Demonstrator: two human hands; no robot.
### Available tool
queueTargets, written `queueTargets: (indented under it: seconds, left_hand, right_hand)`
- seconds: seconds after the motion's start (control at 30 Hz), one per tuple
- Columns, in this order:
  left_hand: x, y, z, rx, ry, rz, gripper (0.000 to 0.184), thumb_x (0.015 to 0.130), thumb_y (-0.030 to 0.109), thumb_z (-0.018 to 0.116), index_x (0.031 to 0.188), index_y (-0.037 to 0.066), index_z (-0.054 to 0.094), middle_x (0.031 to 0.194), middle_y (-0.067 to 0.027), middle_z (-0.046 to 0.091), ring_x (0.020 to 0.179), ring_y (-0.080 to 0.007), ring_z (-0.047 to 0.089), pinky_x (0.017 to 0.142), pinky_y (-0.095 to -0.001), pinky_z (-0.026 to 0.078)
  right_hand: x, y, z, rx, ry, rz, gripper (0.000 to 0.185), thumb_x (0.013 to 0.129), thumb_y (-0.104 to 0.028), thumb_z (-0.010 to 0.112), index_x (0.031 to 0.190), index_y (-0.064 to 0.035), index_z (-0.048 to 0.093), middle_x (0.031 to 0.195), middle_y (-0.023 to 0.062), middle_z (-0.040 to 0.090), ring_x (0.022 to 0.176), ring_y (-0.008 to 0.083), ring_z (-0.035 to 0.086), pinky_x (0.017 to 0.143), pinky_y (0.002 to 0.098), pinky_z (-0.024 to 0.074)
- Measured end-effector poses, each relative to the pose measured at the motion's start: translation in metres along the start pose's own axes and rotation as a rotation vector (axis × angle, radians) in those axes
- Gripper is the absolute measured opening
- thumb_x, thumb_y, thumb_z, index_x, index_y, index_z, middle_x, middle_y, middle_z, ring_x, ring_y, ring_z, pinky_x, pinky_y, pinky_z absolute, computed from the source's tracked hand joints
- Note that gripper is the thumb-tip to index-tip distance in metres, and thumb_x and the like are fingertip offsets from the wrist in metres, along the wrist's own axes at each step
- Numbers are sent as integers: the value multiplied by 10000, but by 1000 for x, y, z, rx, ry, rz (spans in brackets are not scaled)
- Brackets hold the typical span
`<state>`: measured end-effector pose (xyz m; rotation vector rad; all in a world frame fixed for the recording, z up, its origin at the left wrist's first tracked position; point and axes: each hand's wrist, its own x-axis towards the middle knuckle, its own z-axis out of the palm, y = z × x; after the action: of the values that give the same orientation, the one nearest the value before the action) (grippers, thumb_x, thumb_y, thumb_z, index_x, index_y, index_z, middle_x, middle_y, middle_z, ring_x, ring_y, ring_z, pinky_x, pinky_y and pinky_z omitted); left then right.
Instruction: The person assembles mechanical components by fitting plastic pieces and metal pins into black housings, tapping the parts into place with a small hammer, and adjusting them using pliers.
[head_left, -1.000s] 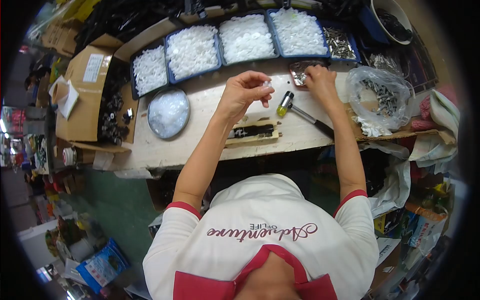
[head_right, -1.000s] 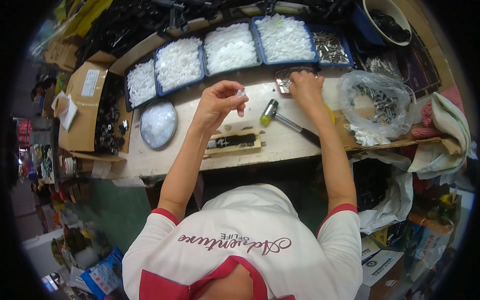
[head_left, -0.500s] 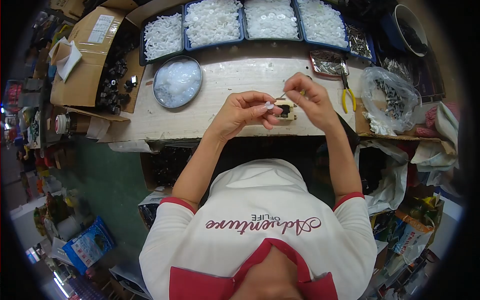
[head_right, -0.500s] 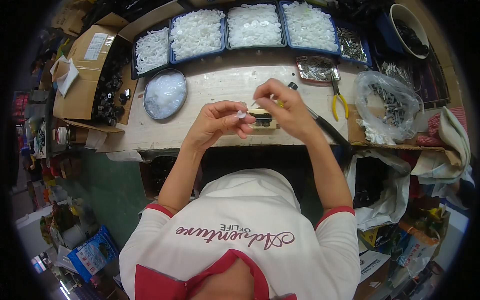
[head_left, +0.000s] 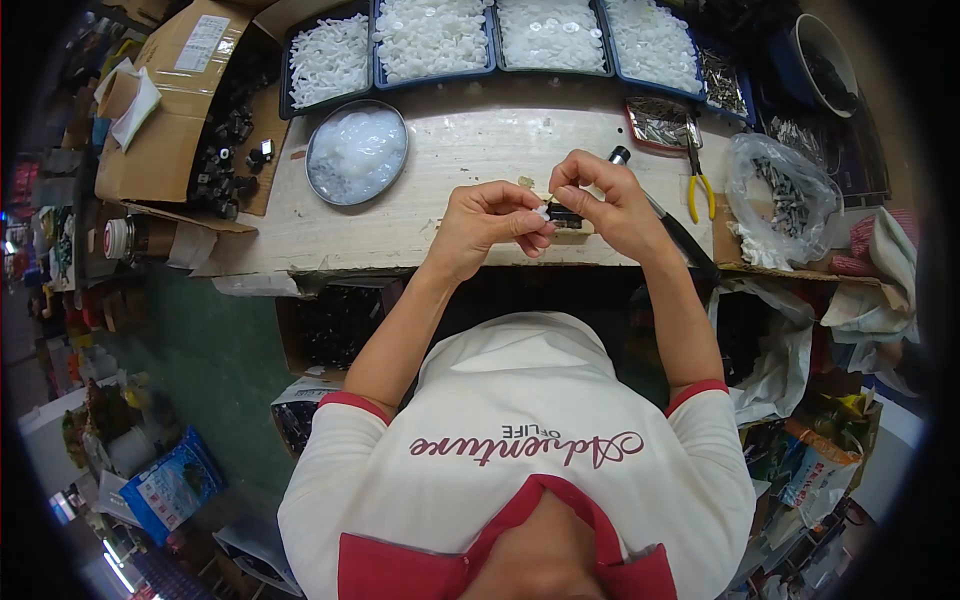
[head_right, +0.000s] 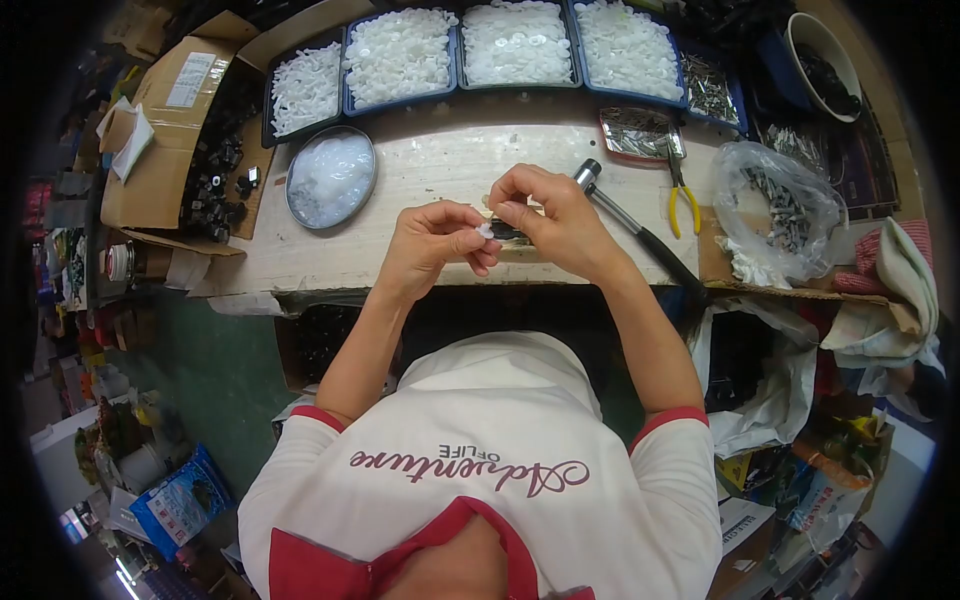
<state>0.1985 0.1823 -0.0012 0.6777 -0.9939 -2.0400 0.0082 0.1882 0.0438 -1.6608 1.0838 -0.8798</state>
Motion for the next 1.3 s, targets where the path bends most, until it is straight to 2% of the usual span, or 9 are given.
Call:
queueTargets:
  seconds: [0.1,0.2,0.37,0.57,0.83,0.93,1.0,1.1,1.3]
  left_hand:
    - [-1,-4,3,57,44,74,120,797,18,629,895,-45,602,766,-143,648,654,-188,645,568,-278,544]
    - [-1,-7,5,117,115,112,121,790,21,640,890,-36,605,758,-125,645,653,-177,643,566,-266,542]
    - [1,-14,3,160,196,189,138,777,32,661,890,-28,610,769,-108,646,653,-160,638,560,-246,533]
    - [3,-19,1,169,251,217,142,775,41,666,884,-31,611,768,-99,646,643,-140,628,558,-239,531]
    - [1,-23,2,206,272,261,136,779,49,667,885,-21,619,758,-76,647,635,-115,617,546,-204,506]
    - [-4,-18,-1,351,374,291,92,780,32,659,859,-9,631,762,-62,642,617,-97,582,532,-192,466]
    - [-3,-15,-10,816,399,517,85,745,29,674,826,26,648,782,-38,628,691,-123,548,608,-236,426]
    - [-2,-23,-20,1129,383,623,116,691,58,696,801,66,658,811,-19,612,817,-170,513,725,-298,361]
    - [2,-33,-15,1256,308,580,109,660,113,698,755,93,647,872,14,602,936,-191,469,811,-345,273]
  right_hand:
    - [0,3,3,59,-15,104,111,829,-101,572,814,1,531,748,1,504,738,104,445,708,237,371]
    - [-2,12,11,92,26,82,84,781,-39,592,852,3,576,760,61,584,704,151,531,655,279,416]
    - [-4,21,21,-193,188,-183,118,770,-50,613,885,-24,617,761,72,598,708,208,559,652,310,395]
    - [-13,17,24,-518,243,-296,106,742,-39,647,842,-49,614,784,39,619,707,189,556,730,304,358]
    - [-11,23,27,-576,272,-392,126,715,-31,667,823,-53,604,764,31,613,688,176,543,728,315,341]
    - [-10,31,24,-649,244,-388,114,718,-47,664,815,-60,605,759,23,606,695,176,533,729,322,331]
    - [-10,39,22,-712,212,-382,110,720,-58,663,814,-65,606,761,18,600,702,175,527,729,325,325]
    - [-8,49,21,-801,162,-409,94,711,-97,658,788,-107,606,715,-2,549,732,167,505,716,353,308]
    - [-4,51,21,-870,20,-349,78,693,-122,649,757,-120,607,719,-11,524,773,168,479,714,362,301]
